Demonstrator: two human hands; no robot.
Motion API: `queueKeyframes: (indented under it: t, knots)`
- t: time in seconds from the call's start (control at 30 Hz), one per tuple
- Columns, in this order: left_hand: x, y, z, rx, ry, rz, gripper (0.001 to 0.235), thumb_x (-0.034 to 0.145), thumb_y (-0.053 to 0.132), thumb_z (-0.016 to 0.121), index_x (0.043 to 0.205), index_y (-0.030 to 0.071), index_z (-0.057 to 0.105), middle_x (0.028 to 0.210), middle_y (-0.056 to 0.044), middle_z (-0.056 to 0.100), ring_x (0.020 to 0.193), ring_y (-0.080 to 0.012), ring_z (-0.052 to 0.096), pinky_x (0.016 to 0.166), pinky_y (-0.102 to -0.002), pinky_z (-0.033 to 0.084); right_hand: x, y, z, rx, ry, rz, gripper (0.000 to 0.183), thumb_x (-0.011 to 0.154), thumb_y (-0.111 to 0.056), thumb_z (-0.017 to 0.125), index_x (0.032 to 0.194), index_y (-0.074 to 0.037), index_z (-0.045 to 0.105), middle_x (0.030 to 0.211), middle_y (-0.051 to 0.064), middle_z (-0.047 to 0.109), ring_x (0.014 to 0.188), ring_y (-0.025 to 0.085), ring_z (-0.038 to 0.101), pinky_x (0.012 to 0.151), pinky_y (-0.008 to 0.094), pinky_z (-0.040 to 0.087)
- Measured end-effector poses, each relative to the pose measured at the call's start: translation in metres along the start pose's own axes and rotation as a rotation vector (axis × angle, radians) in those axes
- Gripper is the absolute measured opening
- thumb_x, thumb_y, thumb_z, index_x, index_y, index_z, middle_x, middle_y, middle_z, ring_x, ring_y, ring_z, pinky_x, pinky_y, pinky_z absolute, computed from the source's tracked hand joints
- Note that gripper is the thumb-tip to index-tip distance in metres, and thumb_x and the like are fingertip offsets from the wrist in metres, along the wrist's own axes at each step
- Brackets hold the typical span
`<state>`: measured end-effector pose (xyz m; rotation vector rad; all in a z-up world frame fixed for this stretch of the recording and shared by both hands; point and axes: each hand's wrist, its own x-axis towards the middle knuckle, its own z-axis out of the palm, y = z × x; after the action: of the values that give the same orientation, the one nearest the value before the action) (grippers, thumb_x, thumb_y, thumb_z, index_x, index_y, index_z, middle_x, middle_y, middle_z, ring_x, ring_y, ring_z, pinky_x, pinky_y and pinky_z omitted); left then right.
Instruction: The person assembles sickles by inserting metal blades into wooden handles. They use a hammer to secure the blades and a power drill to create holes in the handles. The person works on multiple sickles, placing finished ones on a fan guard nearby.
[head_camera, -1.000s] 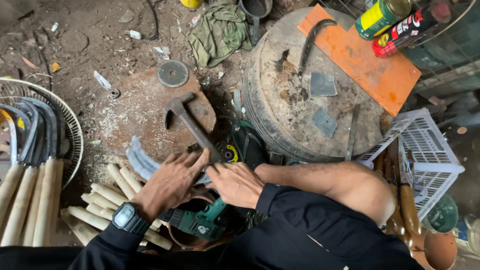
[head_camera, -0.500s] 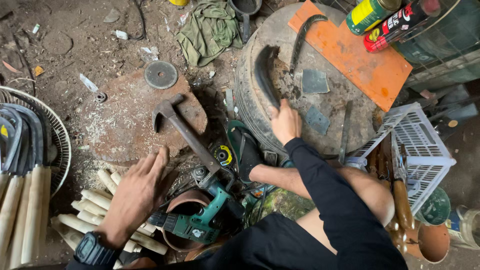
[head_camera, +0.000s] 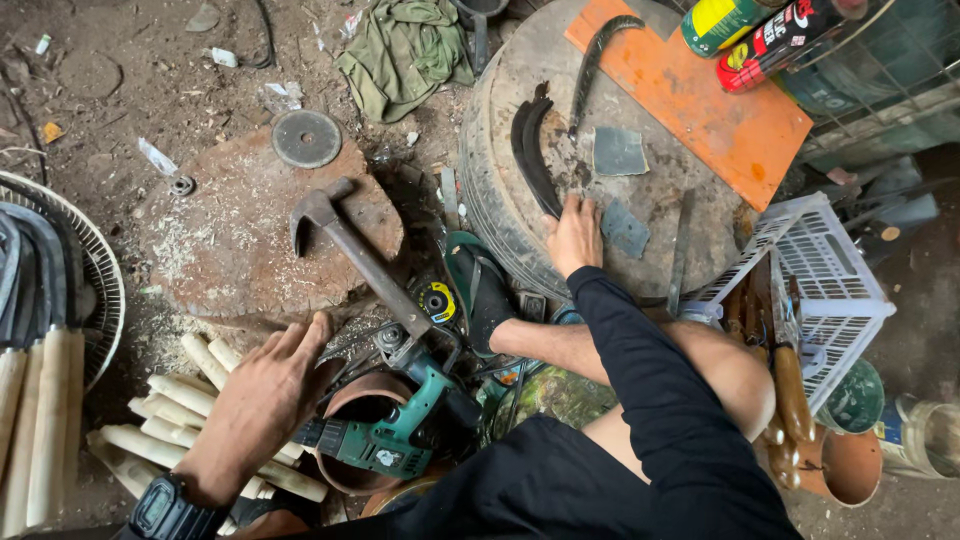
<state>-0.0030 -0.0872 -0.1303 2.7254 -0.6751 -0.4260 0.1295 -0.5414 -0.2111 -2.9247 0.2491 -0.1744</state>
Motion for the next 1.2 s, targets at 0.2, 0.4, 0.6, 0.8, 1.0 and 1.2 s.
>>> queueKeyframes:
  t: [0.2,0.4,0.6,0.8,1.0,1.2]
  knots:
    - [-0.003,0.008,-0.013,-0.029,0.045,0.016,0.074,0.096,0.035,0.049,0.156,0.0,0.025,0.147,-0.028,0.046,0.126,-0.0387,0.054,0.109,-0.046,0.041,-0.002,-0.002,-0.002,0.047,-0.045,0.07,0.044,0.096,-0.027,0.072,0.121,0.004,0.053,0.121,0.029,0.054,0.116,0.05,0.054,0.094,0.057,0.047]
    - [-0.009,0.016,-0.047,-0.14,0.115,-0.02,0.054,0.094,0.022,0.058,0.141,0.0,0.043,0.124,-0.02,0.063,0.109,-0.0403,0.06,0.091,-0.046,0.049,0.005,-0.026,-0.029,-0.173,0.284,-0.327,0.057,0.093,-0.03,0.074,0.127,0.013,0.055,0.121,0.043,0.05,0.114,0.056,0.049,0.096,0.057,0.043]
    - [-0.025,0.009,-0.053,-0.124,0.169,-0.106,0.043,0.092,0.013,0.06,0.132,-0.002,0.052,0.107,-0.018,0.066,0.103,-0.0364,0.062,0.085,-0.046,0.049,-0.024,-0.099,-0.091,0.289,-0.229,-0.523,0.017,0.101,-0.008,0.063,0.116,0.0,0.066,0.116,0.022,0.063,0.102,0.043,0.062,0.089,0.049,0.05]
    - [-0.052,-0.015,-0.057,-0.018,0.341,-0.204,0.032,0.089,0.003,0.055,0.121,0.004,0.06,0.089,-0.015,0.067,0.081,-0.0329,0.067,0.069,-0.045,0.053,-0.094,-0.181,-0.119,0.42,-0.469,-0.895,0.008,0.095,-0.007,0.06,0.094,0.001,0.062,0.093,0.018,0.061,0.09,0.04,0.062,0.077,0.049,0.05]
    - [-0.087,-0.036,-0.047,-0.131,0.297,-0.525,0.023,0.107,0.03,0.06,0.11,0.008,0.063,0.071,-0.016,0.064,0.063,-0.0346,0.064,0.058,-0.049,0.051,-0.138,-0.207,-0.095,0.232,-0.729,-0.979,0.027,0.097,-0.022,0.063,0.078,-0.003,0.059,0.082,0.015,0.062,0.086,0.037,0.064,0.075,0.05,0.051]
    - [-0.126,-0.057,-0.006,-0.086,0.313,-0.474,0.026,0.097,0.022,0.065,0.114,0.003,0.061,0.077,-0.018,0.067,0.075,-0.0385,0.067,0.062,-0.05,0.052,-0.181,-0.173,-0.043,0.062,-0.83,-1.211,0.014,0.081,-0.011,0.06,0.089,-0.001,0.067,0.088,0.016,0.068,0.087,0.038,0.066,0.073,0.05,0.054]
